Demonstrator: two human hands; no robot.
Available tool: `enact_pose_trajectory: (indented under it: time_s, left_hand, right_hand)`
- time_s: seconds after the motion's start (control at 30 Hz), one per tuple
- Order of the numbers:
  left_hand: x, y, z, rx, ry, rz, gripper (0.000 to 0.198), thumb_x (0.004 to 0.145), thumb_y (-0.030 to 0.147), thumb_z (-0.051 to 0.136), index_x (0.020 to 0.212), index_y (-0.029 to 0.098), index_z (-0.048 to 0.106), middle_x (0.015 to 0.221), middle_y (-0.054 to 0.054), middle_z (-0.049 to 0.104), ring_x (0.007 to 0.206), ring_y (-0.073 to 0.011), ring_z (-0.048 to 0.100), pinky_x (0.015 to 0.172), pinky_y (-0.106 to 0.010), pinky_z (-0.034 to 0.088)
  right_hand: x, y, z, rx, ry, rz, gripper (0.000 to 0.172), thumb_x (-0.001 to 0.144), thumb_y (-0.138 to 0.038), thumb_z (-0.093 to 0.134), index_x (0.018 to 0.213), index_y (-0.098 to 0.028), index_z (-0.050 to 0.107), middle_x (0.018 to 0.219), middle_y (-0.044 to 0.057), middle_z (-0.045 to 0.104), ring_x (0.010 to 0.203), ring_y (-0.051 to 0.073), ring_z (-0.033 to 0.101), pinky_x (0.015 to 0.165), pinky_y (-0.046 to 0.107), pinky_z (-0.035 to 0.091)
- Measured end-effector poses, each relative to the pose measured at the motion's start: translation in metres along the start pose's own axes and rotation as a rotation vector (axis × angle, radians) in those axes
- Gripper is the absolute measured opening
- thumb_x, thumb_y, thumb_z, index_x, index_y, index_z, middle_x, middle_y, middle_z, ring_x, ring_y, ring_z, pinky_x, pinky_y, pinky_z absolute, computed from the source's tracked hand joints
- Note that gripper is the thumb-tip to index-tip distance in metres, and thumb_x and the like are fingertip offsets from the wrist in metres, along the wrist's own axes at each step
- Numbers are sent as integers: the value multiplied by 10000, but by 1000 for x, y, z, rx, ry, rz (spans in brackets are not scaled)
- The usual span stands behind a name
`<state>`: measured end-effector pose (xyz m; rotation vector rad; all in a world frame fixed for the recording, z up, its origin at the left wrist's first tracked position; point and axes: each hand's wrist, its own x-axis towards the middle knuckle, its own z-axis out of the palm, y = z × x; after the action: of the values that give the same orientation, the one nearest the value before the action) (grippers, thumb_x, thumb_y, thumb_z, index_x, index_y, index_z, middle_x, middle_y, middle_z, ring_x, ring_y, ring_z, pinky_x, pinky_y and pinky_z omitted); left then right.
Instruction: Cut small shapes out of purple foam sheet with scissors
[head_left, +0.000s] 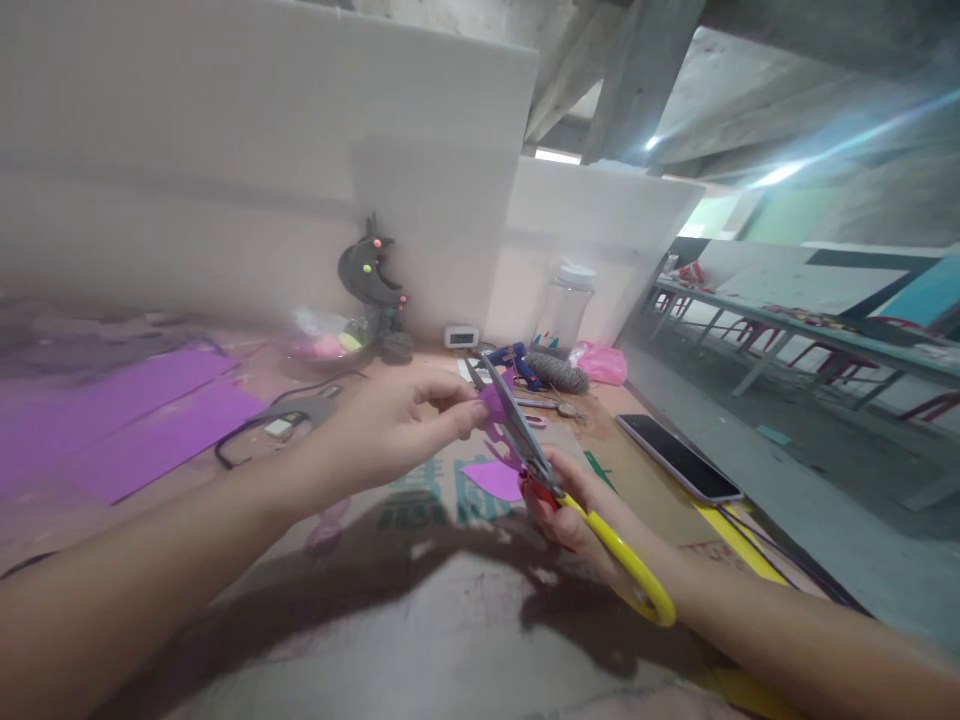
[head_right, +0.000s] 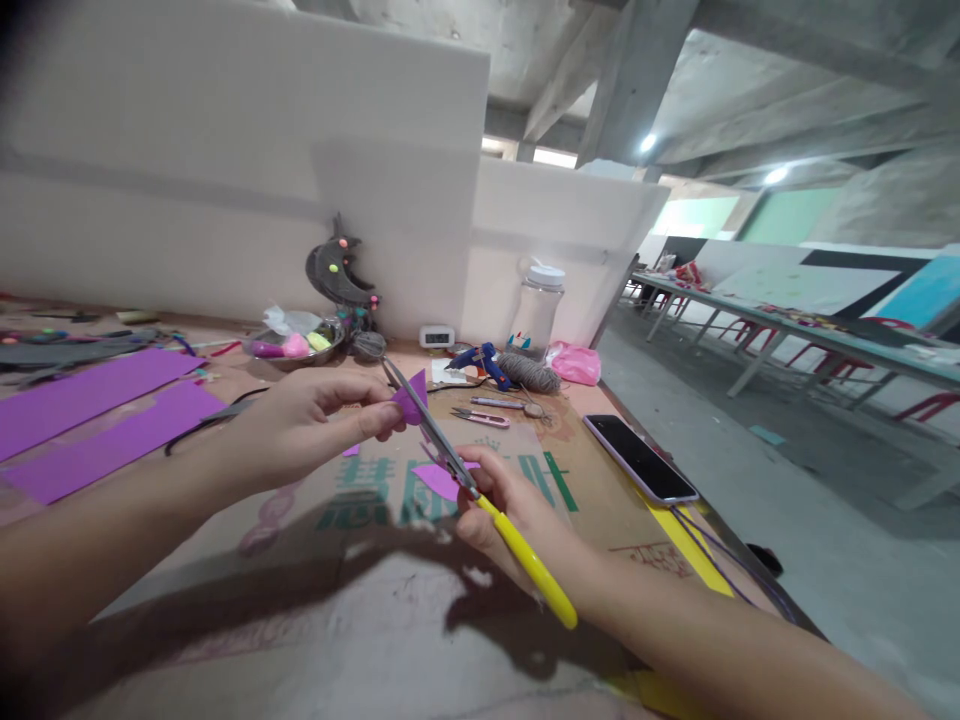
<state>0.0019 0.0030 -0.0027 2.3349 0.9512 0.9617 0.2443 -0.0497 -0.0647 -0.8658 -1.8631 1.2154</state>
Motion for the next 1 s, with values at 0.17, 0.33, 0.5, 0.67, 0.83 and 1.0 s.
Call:
enact_pose_trajectory:
  time_s: [0.17, 0.33, 0.5, 0.67, 0.83, 1.0]
  left_hand:
    - [0, -2, -2, 8, 2, -17, 304, 941, 411, 575, 780, 206, 731, 737, 15, 677, 676, -128, 602, 624, -218, 450]
    - [2, -5, -3, 16, 8, 7, 296, 927, 403, 589, 751, 201, 716, 719, 15, 676, 673, -128, 610, 627, -218, 457]
    - [2, -6, -2, 15, 4, 25, 279, 925, 368, 585, 736, 202, 707, 704, 19, 668, 669, -125, 605, 619, -213, 449]
    - [1, -5, -3, 1, 10, -4, 280, 926, 411, 586, 784, 210, 721, 744, 17, 699, 711, -142, 634, 634, -227, 453]
    - [2, -6, -5, -6, -16, -27, 332, 920, 444, 593, 707, 204, 678, 795, 11, 717, 768, -157, 654, 628, -230, 447]
    - [1, -3, -6, 14, -16, -37, 340, 911, 426, 593, 665, 194, 631, 723, 22, 665, 673, -133, 598, 576, -226, 404]
  right_hand:
    - [0, -4, 0, -42, 4, 19, 617, 837, -784, 564, 1134, -244, 542, 786, -25, 428, 631, 137, 326, 572, 284, 306]
    - [0, 0, 0, 3, -10, 24, 644, 834, -775, 579, 1201, -249, 521, 783, -30, 425, 613, 134, 304, 542, 278, 275]
    - [0, 4, -1, 0, -11, 4, 664, 837, -769, 584, 1226, -235, 520, 780, -30, 430, 615, 130, 313, 541, 271, 281]
    - [1, 2, 0, -11, -6, 0, 688, 834, -775, 581, 1234, -217, 535, 764, -38, 430, 603, 116, 315, 532, 258, 295]
    - [1, 3, 1, 7, -17, 8, 681, 832, -766, 597, 1219, -207, 544, 767, -39, 422, 604, 112, 306, 522, 251, 281]
    - [1, 4, 1, -5, -16, 15, 673, 836, -766, 589, 1202, -204, 535, 777, -39, 407, 610, 112, 300, 525, 251, 277]
